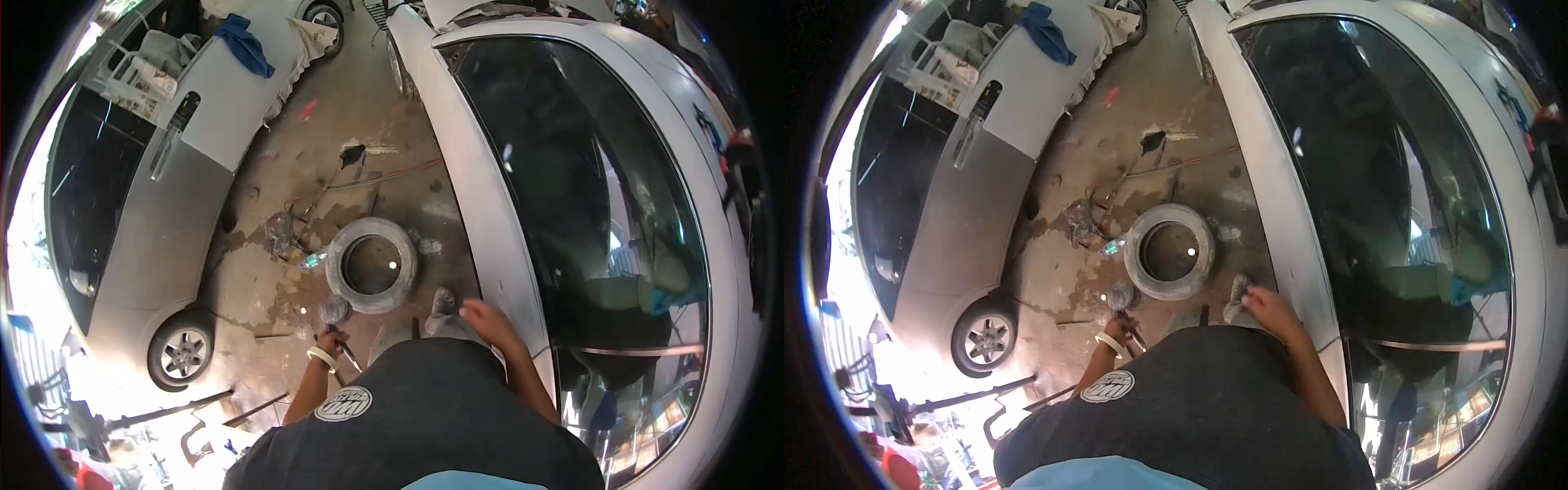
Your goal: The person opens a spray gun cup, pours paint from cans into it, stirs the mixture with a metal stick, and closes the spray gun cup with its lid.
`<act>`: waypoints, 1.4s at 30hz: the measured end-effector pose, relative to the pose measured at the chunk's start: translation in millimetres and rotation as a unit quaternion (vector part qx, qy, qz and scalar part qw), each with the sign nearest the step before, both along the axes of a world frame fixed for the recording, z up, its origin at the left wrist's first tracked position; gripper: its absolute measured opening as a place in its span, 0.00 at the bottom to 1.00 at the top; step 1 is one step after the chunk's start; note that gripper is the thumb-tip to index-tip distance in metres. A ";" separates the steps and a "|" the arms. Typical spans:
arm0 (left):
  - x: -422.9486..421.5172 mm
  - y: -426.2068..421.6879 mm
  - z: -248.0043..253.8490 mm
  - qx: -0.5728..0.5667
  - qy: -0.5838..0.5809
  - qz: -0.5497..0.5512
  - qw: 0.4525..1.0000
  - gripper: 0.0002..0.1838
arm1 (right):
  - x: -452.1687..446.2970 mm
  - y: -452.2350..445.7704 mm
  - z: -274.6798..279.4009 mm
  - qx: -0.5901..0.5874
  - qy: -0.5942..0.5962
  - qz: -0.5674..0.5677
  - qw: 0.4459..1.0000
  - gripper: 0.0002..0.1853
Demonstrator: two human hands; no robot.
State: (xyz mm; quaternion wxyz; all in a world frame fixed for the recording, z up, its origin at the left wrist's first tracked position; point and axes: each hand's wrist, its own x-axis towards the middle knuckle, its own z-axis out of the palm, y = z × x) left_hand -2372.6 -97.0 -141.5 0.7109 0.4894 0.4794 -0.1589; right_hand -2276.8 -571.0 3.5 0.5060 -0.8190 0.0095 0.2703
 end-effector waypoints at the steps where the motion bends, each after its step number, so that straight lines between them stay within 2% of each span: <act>1: -5.7 14.4 -27.5 -0.001 0.014 0.011 1.000 0.14 | 36.7 8.5 25.9 0.028 -0.009 -0.014 0.999 0.28; 2: -4.6 23.1 -50.6 -0.006 0.024 0.022 0.999 0.12 | 71.2 15.4 36.6 0.024 -0.029 0.003 0.999 0.28; 3: 2.6 18.6 -47.4 0.020 0.063 0.018 0.998 0.09 | 99.8 22.8 45.2 0.018 -0.047 0.023 0.998 0.28; 5: 5.8 16.8 -41.5 0.016 0.139 0.021 0.990 0.10 | 140.0 33.4 53.4 0.025 -0.046 0.060 0.997 0.27; 6: -4.3 32.1 -81.2 -0.041 0.101 0.036 0.993 0.05 | 160.6 35.4 56.0 0.036 -0.033 0.075 0.996 0.27; 7: -2.3 31.9 -77.5 0.151 0.056 -0.280 0.946 0.06 | 184.1 36.7 57.7 0.046 -0.021 0.091 0.995 0.27; 8: 7.5 17.5 -92.5 -0.115 0.127 0.085 0.982 0.08 | 205.9 38.3 61.1 0.050 -0.019 0.086 0.995 0.26; 9: 16.7 18.8 -91.6 0.007 0.140 -0.043 0.989 0.08 | 226.9 40.0 66.1 0.053 -0.014 0.080 0.995 0.26; 10: 30.6 17.1 -99.6 0.030 0.152 -0.067 0.986 0.08 | 248.0 42.2 69.1 0.057 -0.008 0.074 0.996 0.26; 11: 50.1 12.1 -106.7 0.037 0.163 -0.068 0.984 0.08 | 270.9 45.4 68.6 0.034 0.003 0.062 0.997 0.25; 13: 107.8 12.5 -123.7 0.042 0.160 -0.077 0.983 0.09 | 310.9 51.5 23.8 0.019 -0.039 0.058 0.997 0.25; 15: 183.1 21.1 -138.4 0.048 0.150 -0.090 0.983 0.09 | 375.3 63.1 10.6 0.013 -0.052 0.055 0.997 0.24; 17: 265.4 40.6 -151.5 0.058 0.135 -0.104 0.984 0.10 | 446.8 85.7 25.4 0.017 -0.023 0.057 0.998 0.21; 20: 385.9 91.2 -152.9 0.079 0.109 -0.126 0.983 0.11 | 575.3 126.8 36.9 0.019 -0.090 0.065 0.994 0.14; 22: 460.7 126.9 -145.2 0.093 0.082 -0.152 0.981 0.11 | 665.8 156.4 131.2 0.068 -0.236 0.086 0.965 0.13; 24: 545.9 173.6 -147.0 0.094 -0.001 -0.197 0.976 0.12 | 736.8 181.1 218.7 0.136 -0.385 0.089 0.908 0.13; 25: 585.7 197.8 -141.2 0.090 -0.051 -0.212 0.972 0.12 | 773.2 190.9 262.6 0.182 -0.517 0.131 0.826 0.16; 26: 625.3 205.6 -138.7 0.153 -0.122 -0.252 0.948 0.09 | 791.4 207.5 304.7 0.215 -0.583 0.114 0.775 0.14; 28: 703.7 225.3 -136.1 0.302 -0.251 -0.308 0.866 0.18 | 827.2 222.7 381.0 0.132 -0.637 0.199 0.733 0.17; 29: 746.7 234.9 -132.7 0.301 -0.103 -0.338 0.886 0.16 | 841.1 237.2 402.2 0.095 -0.642 0.194 0.736 0.12; 30: 795.5 238.2 -113.9 0.286 0.046 -0.378 0.879 0.14 | 856.8 251.3 418.0 0.056 -0.647 0.193 0.736 0.09; 31: 825.1 246.9 -140.5 0.140 -0.043 -0.189 0.971 0.12 | 878.2 260.3 425.1 0.032 -0.643 0.204 0.738 0.08; 32: 855.6 247.6 -154.9 -0.015 -0.130 0.017 0.991 0.11 | 899.3 269.3 432.0 0.008 -0.639 0.215 0.738 0.09; 33: 876.5 253.2 -158.7 0.048 -0.110 -0.022 0.993 0.10 | 923.6 274.4 435.2 0.001 -0.627 0.235 0.743 0.09; 34: 914.8 247.4 -99.1 -0.004 -0.072 0.041 0.997 0.10 | 980.8 287.5 434.8 0.001 -0.619 0.266 0.739 0.10; 35: 931.7 239.1 -76.4 0.036 -0.050 0.030 0.998 0.09 | 1008.8 286.7 436.0 -0.007 -0.609 0.281 0.742 0.11; 39: 961.6 241.4 -104.0 0.074 0.019 0.024 0.997 0.07 | 1139.8 271.8 440.3 -0.003 -0.601 0.299 0.741 0.16; 41: 980.8 239.5 -99.0 0.059 0.062 0.038 0.996 0.06 | 1231.5 275.2 409.0 0.124 -0.659 0.236 0.703 0.13; 42: 997.1 239.6 -92.4 0.050 0.083 0.048 0.994 0.06 | 1270.7 289.8 391.0 0.160 -0.625 0.176 0.744 0.09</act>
